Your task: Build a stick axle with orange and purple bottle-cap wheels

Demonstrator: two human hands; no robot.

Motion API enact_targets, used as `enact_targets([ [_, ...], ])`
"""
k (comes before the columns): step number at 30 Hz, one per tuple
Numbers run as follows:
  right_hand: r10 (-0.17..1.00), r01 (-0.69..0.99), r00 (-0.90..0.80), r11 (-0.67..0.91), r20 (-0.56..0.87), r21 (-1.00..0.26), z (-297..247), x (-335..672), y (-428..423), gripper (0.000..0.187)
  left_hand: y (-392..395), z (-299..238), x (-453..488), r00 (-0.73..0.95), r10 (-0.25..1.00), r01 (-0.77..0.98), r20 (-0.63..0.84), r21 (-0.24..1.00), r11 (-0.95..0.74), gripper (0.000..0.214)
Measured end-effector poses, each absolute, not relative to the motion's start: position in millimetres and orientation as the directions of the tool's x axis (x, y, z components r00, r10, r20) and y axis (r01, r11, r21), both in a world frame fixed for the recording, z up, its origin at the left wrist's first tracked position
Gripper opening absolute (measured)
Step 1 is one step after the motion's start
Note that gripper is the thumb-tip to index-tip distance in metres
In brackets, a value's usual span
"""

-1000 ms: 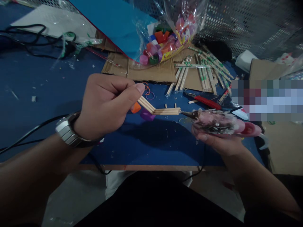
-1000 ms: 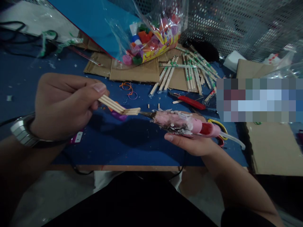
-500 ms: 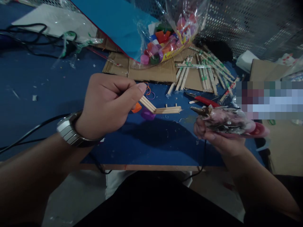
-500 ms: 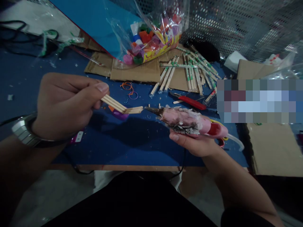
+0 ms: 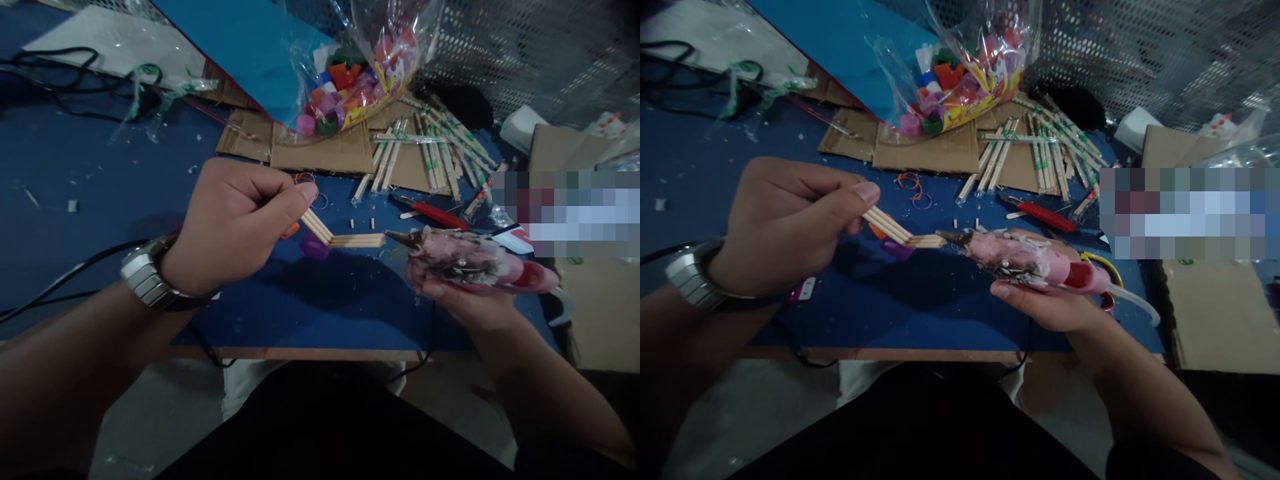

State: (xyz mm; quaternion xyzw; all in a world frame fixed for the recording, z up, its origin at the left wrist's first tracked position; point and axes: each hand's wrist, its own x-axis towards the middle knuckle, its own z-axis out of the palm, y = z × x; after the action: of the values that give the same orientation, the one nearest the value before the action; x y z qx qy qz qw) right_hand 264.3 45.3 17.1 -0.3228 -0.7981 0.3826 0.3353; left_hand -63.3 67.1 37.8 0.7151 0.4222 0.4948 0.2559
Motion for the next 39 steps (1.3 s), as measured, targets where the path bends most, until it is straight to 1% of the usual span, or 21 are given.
enact_targets([
  [3, 0.726, 0.215, -0.610, 0.537, 0.317, -0.816, 19.6, 266.8, 47.7, 0.059, 68.1, 37.5, -63.6, 0.215, 0.854, 0.355, 0.473, 0.777, -0.520, 0.050],
  [6, 0.731, 0.189, -0.609, 0.511, 0.308, -0.838, 22.6, 268.8, 50.3, 0.062, 68.4, 37.5, -64.3, 0.233, 0.861, 0.365, 0.453, 0.780, -0.509, 0.050],
  [10, 0.717, 0.172, -0.626, 0.510, 0.307, -0.843, 24.9, 271.5, 52.6, 0.061, 68.9, 38.3, -64.8, 0.224, 0.860, 0.363, 0.459, 0.779, -0.511, 0.050],
  [13, 0.708, 0.185, -0.636, 0.526, 0.307, -0.830, 25.1, 272.8, 53.6, 0.064, 68.7, 38.6, -64.2, 0.198, 0.861, 0.338, 0.469, 0.792, -0.509, 0.049],
  [16, 0.708, 0.159, -0.633, 0.515, 0.314, -0.842, 23.6, 272.6, 54.5, 0.067, 67.9, 38.3, -63.5, 0.170, 0.870, 0.324, 0.463, 0.807, -0.493, 0.049],
  [20, 0.717, 0.134, -0.624, 0.490, 0.310, -0.861, 21.2, 270.9, 55.4, 0.066, 67.9, 37.5, -63.8, 0.148, 0.868, 0.316, 0.473, 0.809, -0.495, 0.050],
  [25, 0.716, 0.153, -0.622, 0.508, 0.317, -0.847, 21.2, 271.4, 55.4, 0.062, 68.9, 35.7, -63.7, 0.143, 0.865, 0.318, 0.481, 0.805, -0.501, 0.048],
  [30, 0.691, 0.173, -0.639, 0.556, 0.337, -0.813, 21.8, 273.6, 54.9, 0.069, 69.3, 34.7, -63.5, 0.159, 0.872, 0.322, 0.463, 0.811, -0.489, 0.049],
  [39, 0.699, 0.143, -0.636, 0.523, 0.327, -0.841, 23.7, 270.0, 55.8, 0.064, 68.7, 37.3, -62.9, 0.160, 0.866, 0.312, 0.474, 0.808, -0.500, 0.048],
])
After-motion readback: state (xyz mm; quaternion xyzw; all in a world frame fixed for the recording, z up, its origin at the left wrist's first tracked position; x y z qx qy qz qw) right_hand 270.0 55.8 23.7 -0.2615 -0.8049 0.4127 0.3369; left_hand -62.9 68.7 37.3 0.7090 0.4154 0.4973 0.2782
